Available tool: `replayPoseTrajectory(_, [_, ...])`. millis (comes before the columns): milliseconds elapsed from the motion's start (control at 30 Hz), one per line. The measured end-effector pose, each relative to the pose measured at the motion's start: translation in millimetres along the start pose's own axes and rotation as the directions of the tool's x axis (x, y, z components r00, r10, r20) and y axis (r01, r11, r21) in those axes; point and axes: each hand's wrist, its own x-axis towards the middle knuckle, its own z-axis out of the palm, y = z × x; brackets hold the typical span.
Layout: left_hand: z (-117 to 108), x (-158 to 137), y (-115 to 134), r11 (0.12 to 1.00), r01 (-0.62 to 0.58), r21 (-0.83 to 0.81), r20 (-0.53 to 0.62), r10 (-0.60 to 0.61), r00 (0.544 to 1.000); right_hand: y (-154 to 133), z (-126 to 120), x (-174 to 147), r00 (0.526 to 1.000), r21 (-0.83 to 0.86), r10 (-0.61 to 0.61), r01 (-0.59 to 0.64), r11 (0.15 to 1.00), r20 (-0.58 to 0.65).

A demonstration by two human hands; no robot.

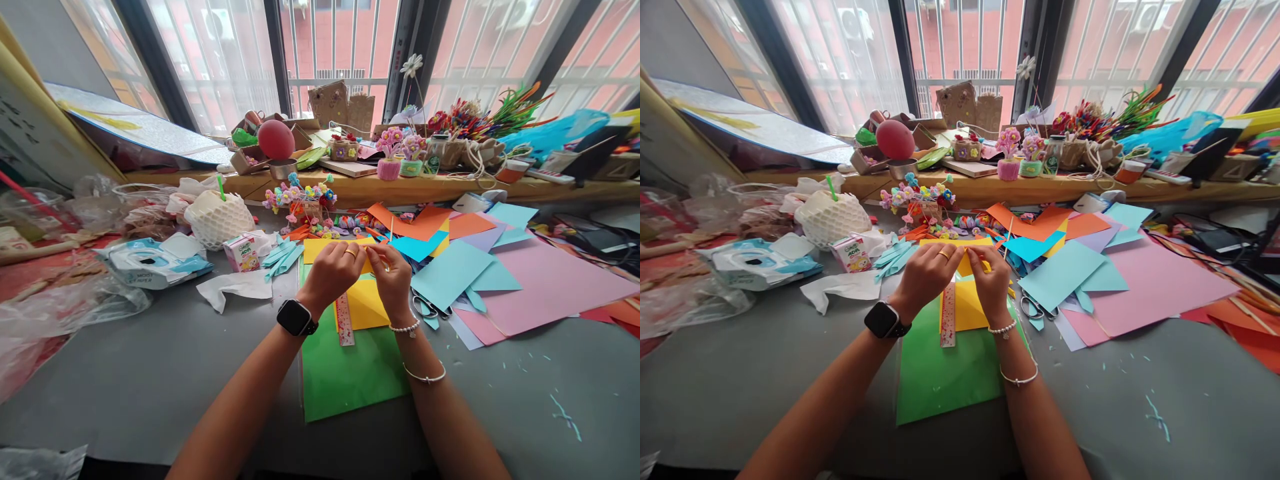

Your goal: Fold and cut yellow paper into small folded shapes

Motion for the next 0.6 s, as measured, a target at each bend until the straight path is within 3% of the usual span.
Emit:
replayPoseTrajectory(133, [-0.3, 0.9, 0.3, 0.998, -0.013, 0.061, 0.001, 0.013, 1.000, -0.4, -0.1, 0.1, 1.000, -0.010, -0.007, 0.007, 1.000, -0.002])
replayPoseTrajectory(433, [2.7, 0.3, 1.6, 1.000, -0.004, 0.020, -0.029, 0.005, 1.000, 0.5, 0.0, 0.0, 1.000, -0.014, -0.005, 0.005, 1.000, -0.003])
replayPoseTrajectory(533, [4.9, -0.9, 2.5, 0.998, 0.048, -0.032, -0.024, -0.049, 0.999, 0.7, 0.0, -0.3, 1.000, 0.019, 0.018, -0.018, 1.000, 0.002])
replayPoseTrajectory(600, [7.3, -2.4, 3.4, 0.983, 0.144, -0.117, -0.031, -0.149, 0.988, 0.5, -0.2, -0.4, 0.999, 0.053, 0.044, -0.044, 0.998, 0.004])
